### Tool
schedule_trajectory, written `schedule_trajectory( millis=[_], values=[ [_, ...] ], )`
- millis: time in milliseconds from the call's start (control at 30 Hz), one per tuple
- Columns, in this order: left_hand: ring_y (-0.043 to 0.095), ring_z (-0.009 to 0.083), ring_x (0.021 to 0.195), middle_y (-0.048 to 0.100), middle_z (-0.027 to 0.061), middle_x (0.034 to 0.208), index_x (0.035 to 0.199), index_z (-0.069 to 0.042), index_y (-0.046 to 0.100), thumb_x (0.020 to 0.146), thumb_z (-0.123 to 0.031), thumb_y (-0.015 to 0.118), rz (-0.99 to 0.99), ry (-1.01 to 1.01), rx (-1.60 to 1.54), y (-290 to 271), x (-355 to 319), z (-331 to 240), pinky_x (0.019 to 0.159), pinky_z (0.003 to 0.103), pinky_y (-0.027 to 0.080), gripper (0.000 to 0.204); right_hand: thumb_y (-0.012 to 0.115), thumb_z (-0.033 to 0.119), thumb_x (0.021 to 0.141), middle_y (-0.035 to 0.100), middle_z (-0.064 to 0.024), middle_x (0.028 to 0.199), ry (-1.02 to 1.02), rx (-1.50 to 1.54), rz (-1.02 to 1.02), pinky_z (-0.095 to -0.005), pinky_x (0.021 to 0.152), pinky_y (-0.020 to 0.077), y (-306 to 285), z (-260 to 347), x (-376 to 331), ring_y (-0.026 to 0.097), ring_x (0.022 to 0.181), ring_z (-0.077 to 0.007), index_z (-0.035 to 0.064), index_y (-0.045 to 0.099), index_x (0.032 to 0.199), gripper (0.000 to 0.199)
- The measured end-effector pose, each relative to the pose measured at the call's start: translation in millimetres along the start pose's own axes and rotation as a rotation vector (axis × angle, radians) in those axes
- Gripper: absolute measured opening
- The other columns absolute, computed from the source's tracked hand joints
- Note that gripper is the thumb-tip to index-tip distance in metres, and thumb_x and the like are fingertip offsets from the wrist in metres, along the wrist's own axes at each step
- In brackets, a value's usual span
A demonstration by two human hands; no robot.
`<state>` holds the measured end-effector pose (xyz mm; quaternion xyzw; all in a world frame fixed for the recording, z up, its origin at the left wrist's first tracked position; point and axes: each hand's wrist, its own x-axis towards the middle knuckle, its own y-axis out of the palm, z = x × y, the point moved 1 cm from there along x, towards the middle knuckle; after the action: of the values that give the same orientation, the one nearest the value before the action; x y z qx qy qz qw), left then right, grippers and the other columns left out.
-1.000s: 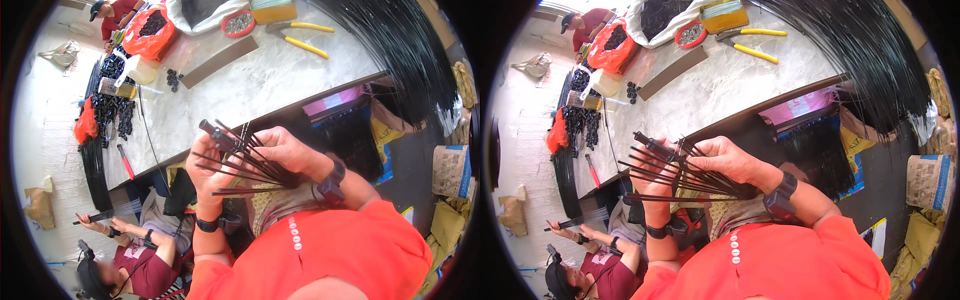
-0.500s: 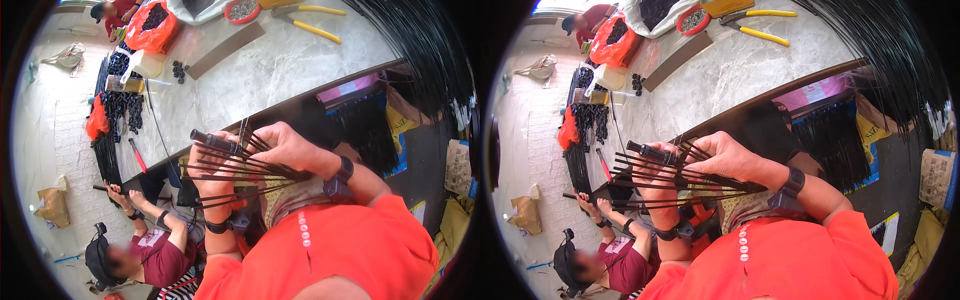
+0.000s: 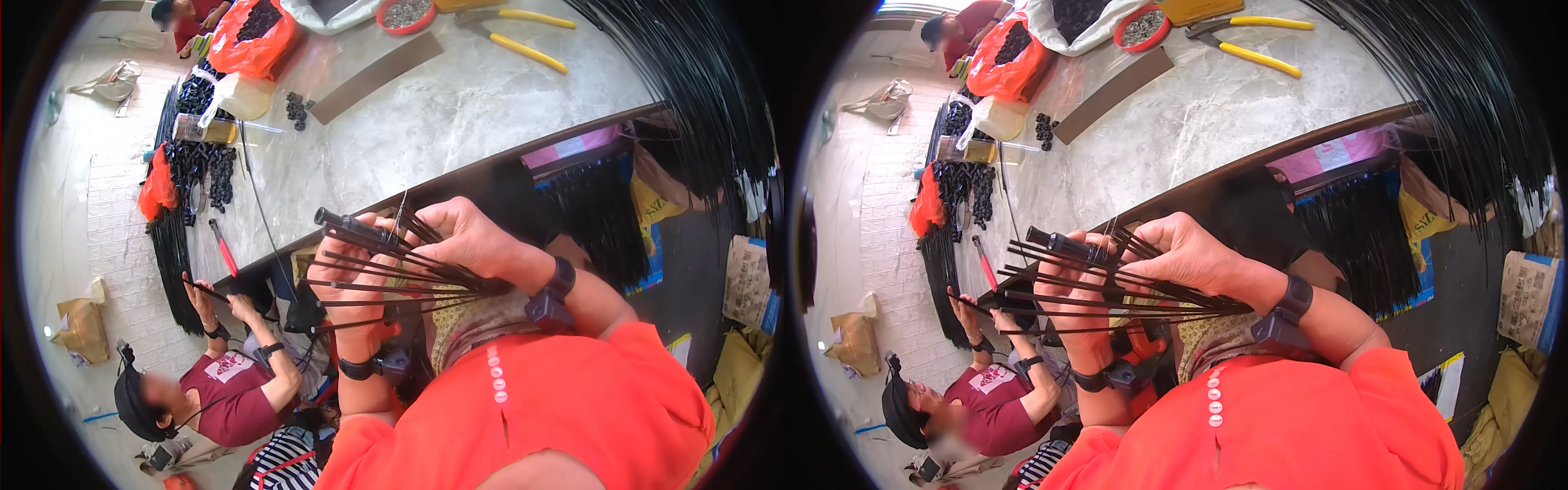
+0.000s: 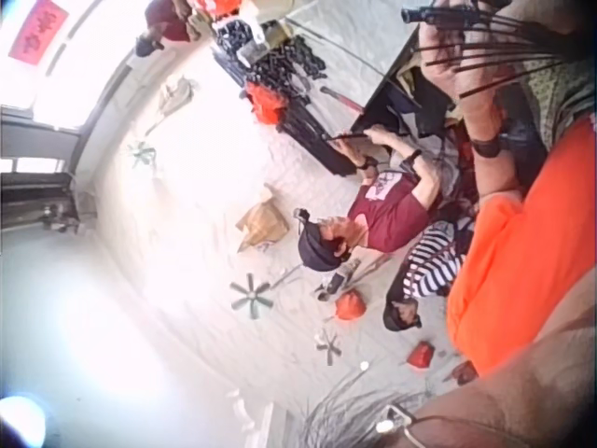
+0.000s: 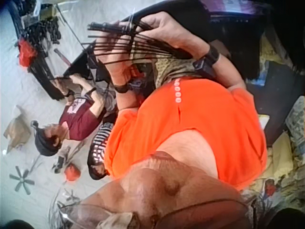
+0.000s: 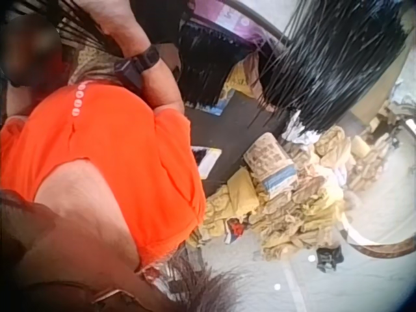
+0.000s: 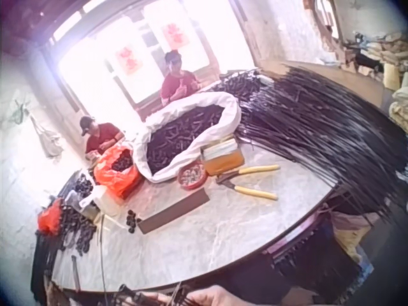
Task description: The person attaches metal ribs to a central hub and cuts excess wire using pliers at a workbench.
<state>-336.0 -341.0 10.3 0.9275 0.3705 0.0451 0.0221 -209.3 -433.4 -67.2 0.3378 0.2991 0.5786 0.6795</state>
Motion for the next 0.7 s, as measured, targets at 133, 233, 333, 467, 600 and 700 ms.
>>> schedule_trajectory(
  millis=[133, 233, 333, 467, 600, 700],
  values=[
    [0.064, 0.0298, 0.096, 0.065, 0.0186, 0.106, 0.12, 0.004, 0.058, 0.077, 0.006, 0.075, 0.121, 0.021, -0.169, -21.3, 5.9, 16.5, 0.086, 0.041, 0.055, 0.046, 0.072, 0.001, 0.088, 0.069, -0.0051, 0.087, -0.041, -0.035, 0.024, -0.0239, 0.071, 0.055, 4.0, 0.3, 1.6, 0.065, 0.077, -0.0082, -0.0044, 0.066, 0.099, 0.013],
    [0.067, 0.029, 0.092, 0.067, 0.0199, 0.101, 0.116, 0.005, 0.06, 0.075, 0.004, 0.079, 0.073, 0.021, -0.175, -23.5, 6.7, 17.6, 0.08, 0.039, 0.057, 0.046, 0.072, 0.009, 0.091, 0.069, -0.0043, 0.087, -0.009, -0.005, 0.034, -0.0233, 0.072, 0.0547, 4.3, -3.5, 1.6, 0.064, 0.076, -0.0075, -0.0041, 0.067, 0.101, 0.017],
    [0.068, 0.0289, 0.091, 0.067, 0.0203, 0.099, 0.113, 0.005, 0.062, 0.074, 0.002, 0.081, 0.078, 0.032, -0.16, -25.5, 7.5, 18.0, 0.079, 0.039, 0.057, 0.044, 0.07, 0.019, 0.094, 0.069, -0.0036, 0.085, 0.051, 0.108, 0.073, -0.0226, 0.07, 0.0537, 5.4, -1.7, -1.9, 0.063, 0.075, -0.0069, -0.0033, 0.068, 0.1, 0.023],
    [0.067, 0.03, 0.092, 0.067, 0.0198, 0.098, 0.109, 0.005, 0.064, 0.07, 0.001, 0.083, 0.096, 0.05, -0.141, -27.2, 9.5, 19.0, 0.08, 0.039, 0.057, 0.043, 0.068, 0.025, 0.096, 0.068, -0.0016, 0.082, 0.032, 0.067, 0.086, -0.0213, 0.066, 0.0505, 4.2, -0.2, -1.6, 0.061, 0.073, -0.0048, -0.0017, 0.069, 0.096, 0.027],
    [0.067, 0.0292, 0.093, 0.067, 0.0185, 0.098, 0.108, 0.005, 0.064, 0.071, -0.002, 0.083, 0.139, 0.075, -0.185, -24.4, 12.3, 21.7, 0.081, 0.038, 0.056, 0.042, 0.068, 0.025, 0.096, 0.065, 0.0017, 0.08, 0.03, 0.035, 0.064, -0.0205, 0.062, 0.0463, 2.4, -1.5, -1.6, 0.056, 0.071, -0.0025, -0.0005, 0.07, 0.093, 0.026],
    [0.066, 0.0291, 0.094, 0.067, 0.0171, 0.097, 0.106, 0.004, 0.065, 0.075, -0.002, 0.081, 0.176, 0.052, -0.21, -24.6, 14.3, 21.0, 0.082, 0.037, 0.056, 0.036, 0.069, 0.025, 0.096, 0.064, 0.0034, 0.079, 0.017, 0.001, 0.048, -0.0202, 0.06, 0.0441, 1.1, -2.2, -1.5, 0.053, 0.07, -0.0016, 0.0, 0.07, 0.091, 0.025]
  ],
)
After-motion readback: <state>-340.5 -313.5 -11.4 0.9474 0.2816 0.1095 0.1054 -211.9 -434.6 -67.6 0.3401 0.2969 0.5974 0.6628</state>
